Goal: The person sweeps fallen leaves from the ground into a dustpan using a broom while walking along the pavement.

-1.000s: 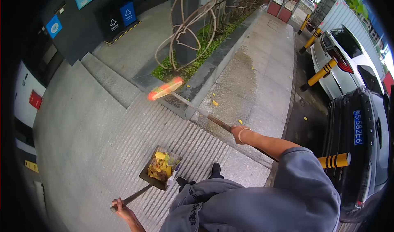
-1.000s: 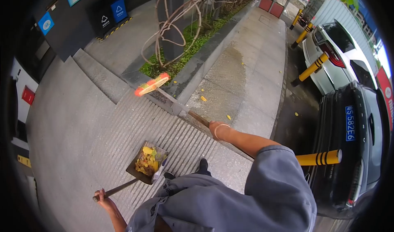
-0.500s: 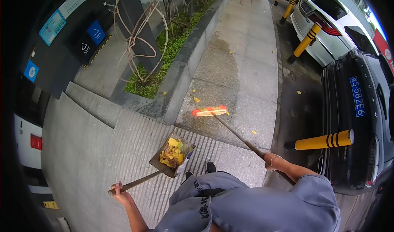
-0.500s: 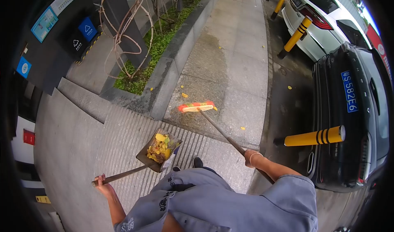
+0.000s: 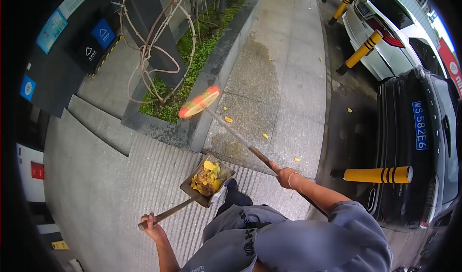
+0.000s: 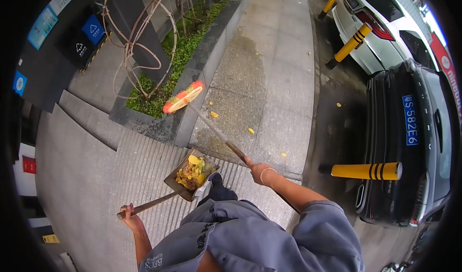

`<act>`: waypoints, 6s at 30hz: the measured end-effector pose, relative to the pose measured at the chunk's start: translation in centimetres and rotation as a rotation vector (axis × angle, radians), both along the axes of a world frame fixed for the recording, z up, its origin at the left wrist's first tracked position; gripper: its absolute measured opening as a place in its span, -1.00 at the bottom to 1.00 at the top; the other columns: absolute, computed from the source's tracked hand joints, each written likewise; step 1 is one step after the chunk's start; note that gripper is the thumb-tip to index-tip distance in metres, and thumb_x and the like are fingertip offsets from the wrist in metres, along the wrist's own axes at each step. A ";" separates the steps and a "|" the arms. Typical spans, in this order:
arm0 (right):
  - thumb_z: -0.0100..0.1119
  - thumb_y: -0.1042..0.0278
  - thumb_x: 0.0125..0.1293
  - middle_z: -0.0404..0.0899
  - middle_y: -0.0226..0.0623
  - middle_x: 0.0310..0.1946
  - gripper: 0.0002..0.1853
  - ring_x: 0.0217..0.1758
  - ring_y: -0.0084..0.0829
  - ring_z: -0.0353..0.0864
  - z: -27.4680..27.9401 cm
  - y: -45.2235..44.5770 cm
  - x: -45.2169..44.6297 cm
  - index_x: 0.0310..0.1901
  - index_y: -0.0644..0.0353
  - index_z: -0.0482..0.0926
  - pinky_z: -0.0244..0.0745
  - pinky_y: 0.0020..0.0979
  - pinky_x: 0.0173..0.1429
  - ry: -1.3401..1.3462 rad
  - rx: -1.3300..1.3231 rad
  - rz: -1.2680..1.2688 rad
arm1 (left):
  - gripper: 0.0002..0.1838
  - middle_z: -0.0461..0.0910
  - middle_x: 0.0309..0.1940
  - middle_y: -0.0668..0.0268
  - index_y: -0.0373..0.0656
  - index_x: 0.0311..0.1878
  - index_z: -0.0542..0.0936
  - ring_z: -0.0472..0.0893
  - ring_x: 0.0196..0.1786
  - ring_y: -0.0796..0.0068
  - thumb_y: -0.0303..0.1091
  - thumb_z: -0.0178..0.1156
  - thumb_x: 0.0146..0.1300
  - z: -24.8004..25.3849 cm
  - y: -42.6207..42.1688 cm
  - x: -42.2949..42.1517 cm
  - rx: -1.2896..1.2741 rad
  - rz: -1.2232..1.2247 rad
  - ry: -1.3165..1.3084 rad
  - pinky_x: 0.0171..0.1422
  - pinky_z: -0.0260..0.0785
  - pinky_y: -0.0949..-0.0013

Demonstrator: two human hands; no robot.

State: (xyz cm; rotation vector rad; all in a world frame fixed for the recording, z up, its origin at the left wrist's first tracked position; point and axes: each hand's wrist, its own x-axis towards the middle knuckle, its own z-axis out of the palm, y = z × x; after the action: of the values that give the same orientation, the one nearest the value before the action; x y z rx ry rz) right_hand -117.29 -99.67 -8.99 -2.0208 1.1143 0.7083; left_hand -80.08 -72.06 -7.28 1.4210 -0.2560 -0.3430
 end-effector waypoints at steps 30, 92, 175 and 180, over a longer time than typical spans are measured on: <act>-0.23 0.22 0.11 0.45 -0.04 -0.41 -0.67 -0.34 -0.16 0.46 -24.9 -15.2 -1.3 -0.17 0.28 0.28 0.36 -0.19 -0.34 0.263 0.059 -0.259 | -0.77 0.11 -0.71 0.51 -0.02 -0.67 0.18 0.19 -0.55 0.68 -0.42 0.02 -0.06 2.2 -6.6 -4.9 0.138 0.114 -0.026 -0.01 0.03 0.38; -0.18 0.20 0.10 0.48 -0.12 -0.56 -0.67 -0.55 -0.32 0.50 -10.2 9.5 -30.4 -0.23 0.30 0.38 0.41 -0.36 -0.52 0.253 0.502 -1.528 | -0.77 0.08 -0.67 0.42 -0.13 -0.68 0.15 0.13 -0.53 0.61 -0.47 -0.07 0.01 1.8 -46.0 -14.6 0.042 -0.961 -0.182 0.02 0.06 0.38; -0.04 0.39 -0.09 0.42 -0.24 -0.71 -0.81 -0.78 -0.52 0.38 -6.5 4.4 4.7 -0.47 0.34 0.29 0.25 -0.54 -0.71 -0.749 0.832 -2.285 | -0.80 0.21 -0.69 0.44 -0.14 -0.72 0.22 0.23 -0.53 0.62 -0.53 0.01 -0.12 -16.4 -68.9 -27.1 0.219 -2.128 -0.257 0.05 0.11 0.20; -0.02 0.36 -0.06 0.39 -0.19 -0.69 -0.78 -0.73 -0.44 0.43 -1.5 2.6 2.5 -0.44 0.36 0.27 0.31 -0.47 -0.70 -0.392 0.719 -2.003 | -0.79 0.20 -0.68 0.44 -0.11 -0.71 0.21 0.24 -0.51 0.60 -0.53 -0.01 -0.11 -15.5 -69.8 -25.1 0.232 -2.049 -0.168 0.09 0.07 0.16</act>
State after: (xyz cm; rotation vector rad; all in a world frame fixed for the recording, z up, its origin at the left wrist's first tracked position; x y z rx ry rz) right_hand -114.82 -97.03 -10.46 0.1024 1.5762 -0.3595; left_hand -105.21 -141.83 -22.74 0.8886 -1.8346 -1.9102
